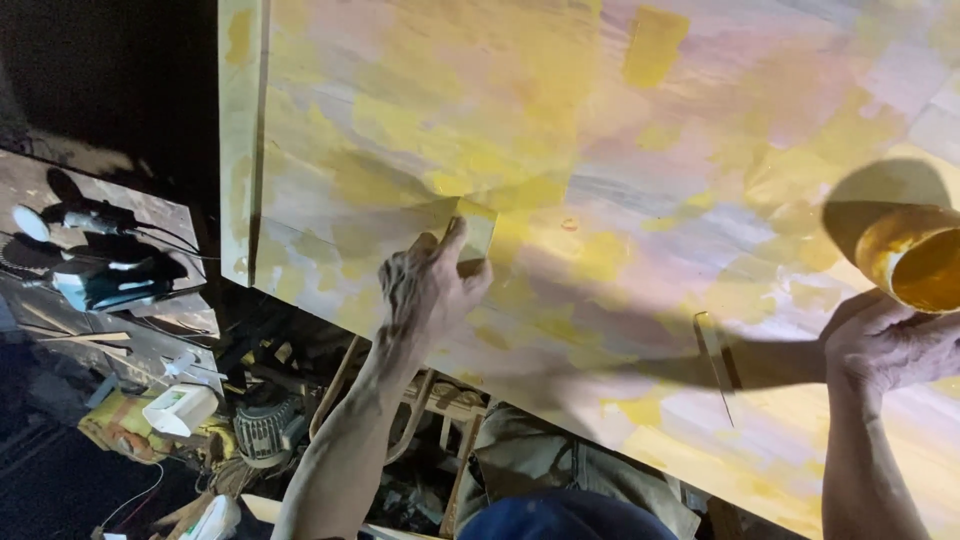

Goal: Applying yellow paint or stain to a large wooden board using a small wooden block as an applicator.

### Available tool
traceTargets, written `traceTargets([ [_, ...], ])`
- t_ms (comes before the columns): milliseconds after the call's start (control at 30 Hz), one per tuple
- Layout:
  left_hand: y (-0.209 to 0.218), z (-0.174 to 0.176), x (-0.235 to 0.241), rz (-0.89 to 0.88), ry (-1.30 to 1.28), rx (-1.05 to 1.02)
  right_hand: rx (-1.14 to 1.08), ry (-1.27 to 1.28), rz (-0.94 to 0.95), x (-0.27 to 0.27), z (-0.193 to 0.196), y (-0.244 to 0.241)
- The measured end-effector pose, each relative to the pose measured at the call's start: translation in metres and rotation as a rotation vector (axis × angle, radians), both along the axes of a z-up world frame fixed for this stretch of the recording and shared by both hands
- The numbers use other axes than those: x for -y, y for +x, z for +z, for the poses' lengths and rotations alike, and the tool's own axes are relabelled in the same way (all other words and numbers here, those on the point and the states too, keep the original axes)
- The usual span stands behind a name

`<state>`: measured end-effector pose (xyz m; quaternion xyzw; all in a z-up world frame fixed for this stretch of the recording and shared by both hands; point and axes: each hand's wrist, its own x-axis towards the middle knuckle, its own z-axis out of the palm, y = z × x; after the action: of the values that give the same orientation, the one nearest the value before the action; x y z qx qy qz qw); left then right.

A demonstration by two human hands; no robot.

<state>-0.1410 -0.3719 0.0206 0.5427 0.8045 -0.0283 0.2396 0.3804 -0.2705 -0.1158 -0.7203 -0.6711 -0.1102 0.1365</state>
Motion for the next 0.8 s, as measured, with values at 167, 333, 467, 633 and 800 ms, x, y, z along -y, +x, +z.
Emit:
traceTargets([
  [167, -0.017, -0.033, 0.002, 0.011, 0.271, -0.213, 0.061, 0.025, 0.053, -0.004, 0.009, -0.007],
  [333, -0.004, -0.052, 0.034, 0.108, 0.277, -0.087, 0.084, 0.08, 0.089, -0.001, 0.003, 0.004],
  [467, -0.023, -0.036, 0.002, 0.081, 0.441, -0.011, 0.038, 0.01, 0.011, -0.004, 0.007, -0.006],
  [633, -0.024, -0.012, -0.008, 0.029, 0.111, -0.149, 0.101, 0.0, 0.044, -0.007, 0.014, -0.013],
  [800, -0.017, -0.003, -0.021, -0.029, 0.114, -0.136, 0.147, -0.041, -0.008, -0.01, 0.027, -0.023],
])
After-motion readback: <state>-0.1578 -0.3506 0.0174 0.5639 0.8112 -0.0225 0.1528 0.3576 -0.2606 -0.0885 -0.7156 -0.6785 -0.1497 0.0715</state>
